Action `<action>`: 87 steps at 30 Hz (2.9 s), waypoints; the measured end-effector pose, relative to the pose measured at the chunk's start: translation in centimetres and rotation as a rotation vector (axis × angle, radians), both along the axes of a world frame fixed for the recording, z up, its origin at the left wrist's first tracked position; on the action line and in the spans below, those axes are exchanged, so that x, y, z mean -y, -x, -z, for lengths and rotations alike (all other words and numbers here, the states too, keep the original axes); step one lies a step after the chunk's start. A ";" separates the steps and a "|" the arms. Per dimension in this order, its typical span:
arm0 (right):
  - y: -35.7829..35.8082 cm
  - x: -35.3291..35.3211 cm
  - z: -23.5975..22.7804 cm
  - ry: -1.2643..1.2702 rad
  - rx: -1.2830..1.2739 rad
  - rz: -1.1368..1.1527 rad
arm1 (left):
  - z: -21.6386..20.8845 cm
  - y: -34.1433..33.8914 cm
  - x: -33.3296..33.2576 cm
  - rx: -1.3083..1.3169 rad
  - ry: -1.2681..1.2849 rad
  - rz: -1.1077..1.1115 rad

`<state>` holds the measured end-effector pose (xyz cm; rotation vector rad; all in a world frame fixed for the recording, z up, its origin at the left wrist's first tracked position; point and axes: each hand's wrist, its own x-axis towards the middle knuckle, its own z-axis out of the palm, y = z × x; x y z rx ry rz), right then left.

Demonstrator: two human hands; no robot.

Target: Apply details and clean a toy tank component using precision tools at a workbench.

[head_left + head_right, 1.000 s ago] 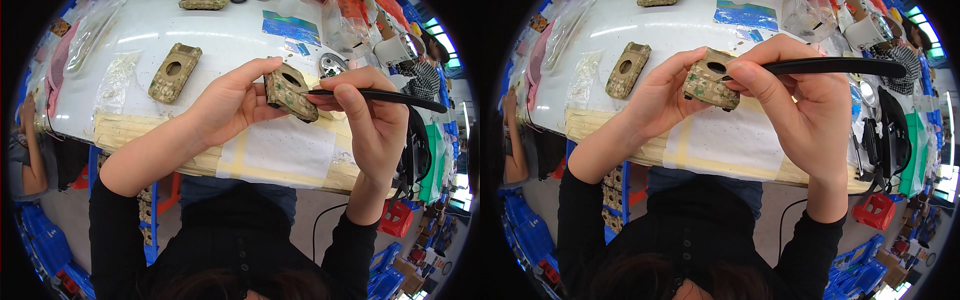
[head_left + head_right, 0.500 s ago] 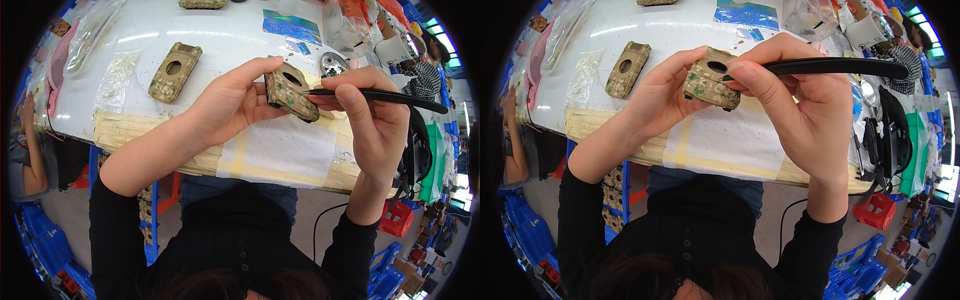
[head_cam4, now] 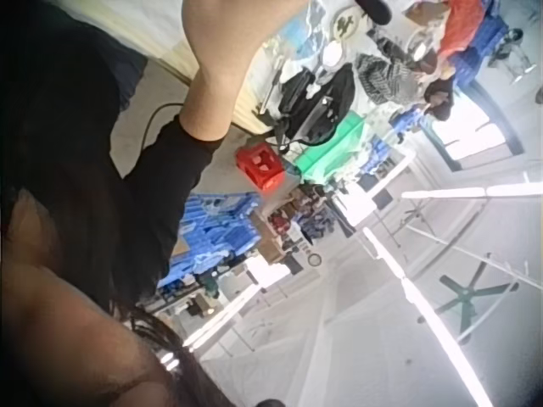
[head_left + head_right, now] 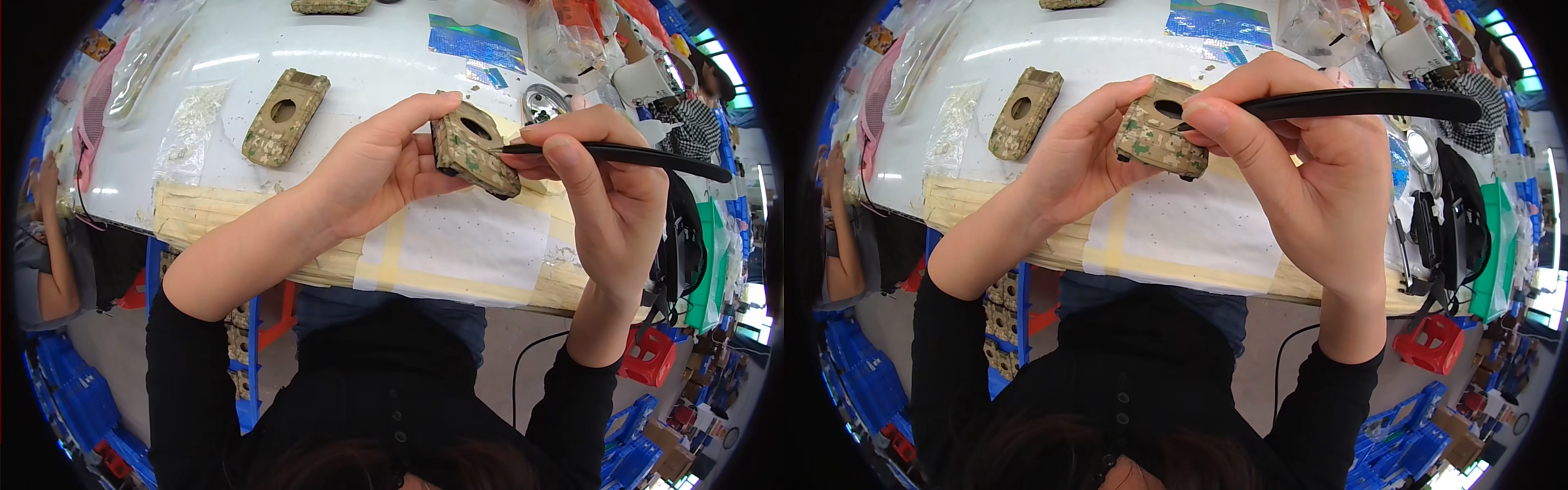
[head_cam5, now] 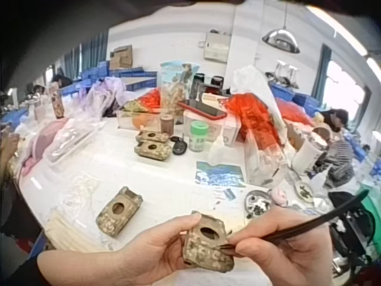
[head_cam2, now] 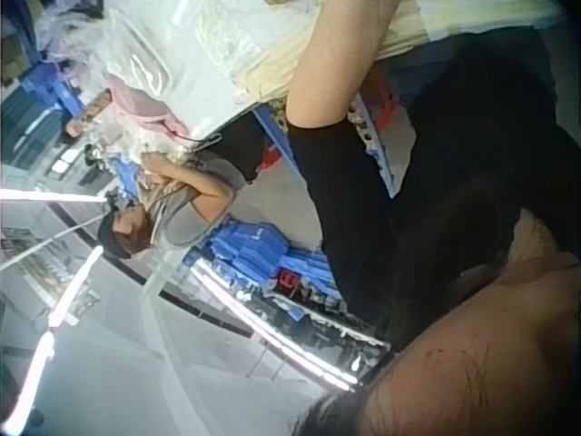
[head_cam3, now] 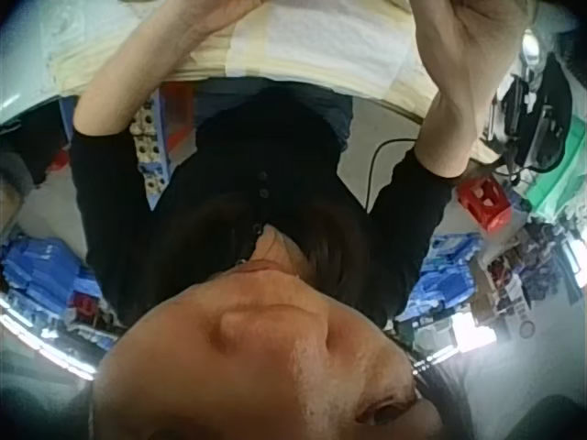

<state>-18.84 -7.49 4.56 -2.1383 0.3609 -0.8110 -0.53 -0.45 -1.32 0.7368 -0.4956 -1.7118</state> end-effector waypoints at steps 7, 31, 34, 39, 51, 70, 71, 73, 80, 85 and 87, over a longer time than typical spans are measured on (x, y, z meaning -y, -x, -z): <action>0.0 0.0 0.0 0.008 0.007 -0.007 | 0.1 0.0 0.0 0.004 0.005 0.004; 3.3 -1.3 1.8 0.152 0.309 0.548 | 0.0 -0.1 0.4 -0.082 -0.116 -0.070; 3.4 -1.7 2.0 0.137 0.257 0.565 | 0.1 -0.1 0.5 -0.100 -0.131 -0.065; 3.6 -1.7 2.8 0.138 0.184 0.595 | 0.3 -0.2 0.5 -0.096 -0.123 -0.067; 3.4 -1.6 3.3 0.151 0.140 0.601 | 0.4 -0.1 0.7 -0.128 -0.152 -0.069; 4.4 -1.1 4.1 0.293 0.015 0.700 | 0.1 0.1 0.5 -0.048 -0.107 -0.087; 4.1 -1.1 4.0 0.341 -0.016 0.712 | 0.0 0.2 0.5 -0.021 -0.100 -0.102; 4.0 -1.3 4.0 0.432 -0.116 0.709 | 0.0 0.4 0.4 0.001 -0.098 -0.110; 3.6 -0.4 4.9 0.569 -0.138 0.661 | 0.1 0.2 0.5 0.023 -0.058 -0.096; 3.4 -0.3 5.2 0.540 -0.109 0.675 | 0.5 0.2 0.6 0.043 -0.052 -0.094; 3.6 -0.6 4.6 0.562 -0.089 0.705 | 0.3 0.3 0.6 0.055 -0.064 -0.105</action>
